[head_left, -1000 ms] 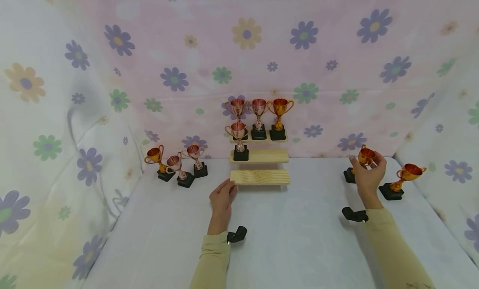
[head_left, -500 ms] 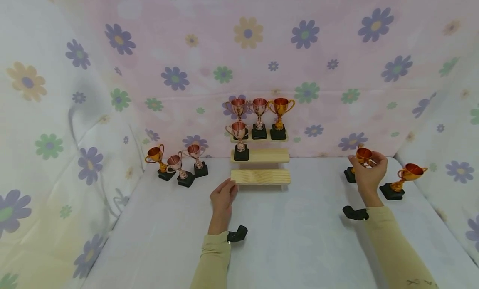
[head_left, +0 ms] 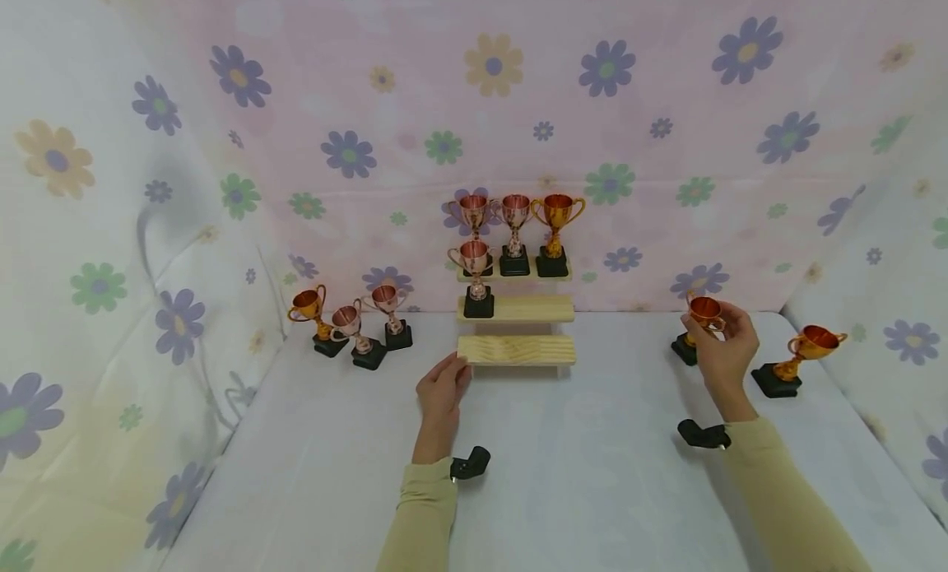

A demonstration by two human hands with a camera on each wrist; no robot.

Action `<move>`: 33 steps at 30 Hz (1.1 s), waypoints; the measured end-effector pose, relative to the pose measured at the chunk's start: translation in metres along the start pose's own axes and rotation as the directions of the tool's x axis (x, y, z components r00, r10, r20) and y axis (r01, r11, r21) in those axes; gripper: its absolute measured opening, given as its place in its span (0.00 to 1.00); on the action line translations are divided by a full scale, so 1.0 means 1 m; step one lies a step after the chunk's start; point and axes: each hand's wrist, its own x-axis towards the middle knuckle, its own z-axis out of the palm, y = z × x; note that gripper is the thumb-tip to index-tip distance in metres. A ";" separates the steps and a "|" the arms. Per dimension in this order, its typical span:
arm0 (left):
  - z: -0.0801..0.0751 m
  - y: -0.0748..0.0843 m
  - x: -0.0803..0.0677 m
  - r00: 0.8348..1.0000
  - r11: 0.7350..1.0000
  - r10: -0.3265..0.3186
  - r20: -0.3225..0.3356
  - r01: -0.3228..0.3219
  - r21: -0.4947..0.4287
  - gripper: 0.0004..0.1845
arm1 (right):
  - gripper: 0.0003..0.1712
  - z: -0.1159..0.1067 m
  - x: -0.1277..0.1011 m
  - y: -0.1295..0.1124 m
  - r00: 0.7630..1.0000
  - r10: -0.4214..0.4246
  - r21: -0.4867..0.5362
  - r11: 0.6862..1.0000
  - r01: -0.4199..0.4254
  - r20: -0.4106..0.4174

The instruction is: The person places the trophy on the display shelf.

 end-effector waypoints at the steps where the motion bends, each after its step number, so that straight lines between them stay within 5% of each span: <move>1: 0.000 0.000 0.000 1.000 1.000 0.001 0.001 -0.001 -0.001 0.18 | 0.27 0.000 -0.001 -0.001 1.000 -0.009 -0.002 1.000 0.009 0.005; 16: 0.001 -0.001 0.000 1.000 1.000 0.010 0.005 -0.009 -0.010 0.18 | 0.29 0.000 -0.018 -0.010 0.980 -0.087 -0.026 0.995 0.093 0.178; 33: 0.001 -0.002 0.002 1.000 1.000 0.020 0.003 -0.020 -0.023 0.18 | 0.30 0.018 -0.058 -0.052 0.898 -0.233 0.163 0.969 0.183 0.374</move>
